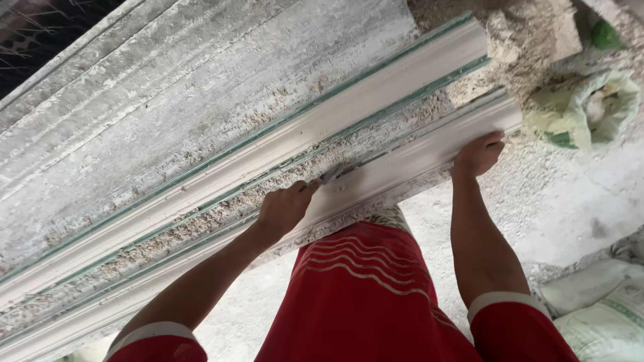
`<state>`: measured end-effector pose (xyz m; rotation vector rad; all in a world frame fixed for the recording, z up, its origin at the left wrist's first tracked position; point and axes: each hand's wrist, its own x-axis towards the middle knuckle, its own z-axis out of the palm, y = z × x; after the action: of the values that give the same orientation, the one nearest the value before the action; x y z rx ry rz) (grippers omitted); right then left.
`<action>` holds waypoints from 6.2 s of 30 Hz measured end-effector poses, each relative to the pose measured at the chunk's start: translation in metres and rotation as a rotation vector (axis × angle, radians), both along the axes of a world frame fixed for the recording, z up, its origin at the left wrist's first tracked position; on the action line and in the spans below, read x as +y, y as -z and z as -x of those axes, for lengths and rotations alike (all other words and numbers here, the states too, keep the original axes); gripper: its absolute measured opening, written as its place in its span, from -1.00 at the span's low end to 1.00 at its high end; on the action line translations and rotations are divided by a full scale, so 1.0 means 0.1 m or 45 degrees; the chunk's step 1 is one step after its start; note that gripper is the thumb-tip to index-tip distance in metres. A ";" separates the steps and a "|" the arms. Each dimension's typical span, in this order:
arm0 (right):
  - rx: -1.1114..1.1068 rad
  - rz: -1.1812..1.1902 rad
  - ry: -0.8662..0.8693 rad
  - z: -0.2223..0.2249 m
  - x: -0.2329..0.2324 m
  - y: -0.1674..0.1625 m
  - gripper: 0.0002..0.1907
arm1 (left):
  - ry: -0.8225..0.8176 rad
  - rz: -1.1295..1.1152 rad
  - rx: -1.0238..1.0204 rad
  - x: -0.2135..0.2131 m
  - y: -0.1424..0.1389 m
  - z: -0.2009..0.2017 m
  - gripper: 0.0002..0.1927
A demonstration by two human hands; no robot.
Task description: The person scrapes dried plaster residue out of the grooves of long decorative cornice moldings using a small handheld scraper, working along each piece. They then use a green brush to sweep the loosened plaster debris off the moldings and surrounding board.
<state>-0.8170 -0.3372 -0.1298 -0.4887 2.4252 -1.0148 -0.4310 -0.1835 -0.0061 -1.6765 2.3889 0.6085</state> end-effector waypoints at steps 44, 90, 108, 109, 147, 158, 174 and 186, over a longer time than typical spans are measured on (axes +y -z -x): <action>-0.028 0.124 -0.063 0.03 0.05 0.03 -0.36 | 0.153 0.107 0.099 -0.41 0.08 0.30 -0.52; -0.034 0.206 -0.164 0.01 0.07 0.03 -0.27 | 0.085 0.305 0.051 -0.48 -0.05 0.79 -0.53; -0.005 0.034 -0.133 0.01 0.08 0.00 -0.24 | 0.126 0.031 0.001 -0.99 0.15 1.48 -0.54; -0.014 0.042 -0.135 0.00 0.09 -0.01 -0.24 | 0.124 0.020 -0.006 -1.12 0.22 1.69 -0.53; -0.503 0.565 -0.008 0.10 0.15 0.12 -0.49 | -0.189 0.109 0.251 -1.54 0.23 2.89 -0.65; -0.453 0.532 -0.077 0.11 0.18 0.14 -0.50 | 0.299 0.209 -0.022 -0.87 0.08 1.40 -0.44; -0.451 0.522 -0.206 0.12 0.18 0.13 -0.47 | 0.247 0.569 -0.025 -1.70 0.50 3.10 -0.55; -0.223 0.368 -0.205 0.13 0.16 0.13 -0.56 | 0.167 0.366 0.009 -2.07 0.30 3.50 -0.66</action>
<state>-0.8295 -0.3214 -0.1424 -0.6517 2.0602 -1.2862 -0.7815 -0.3902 -0.0364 -1.5998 2.6690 0.2603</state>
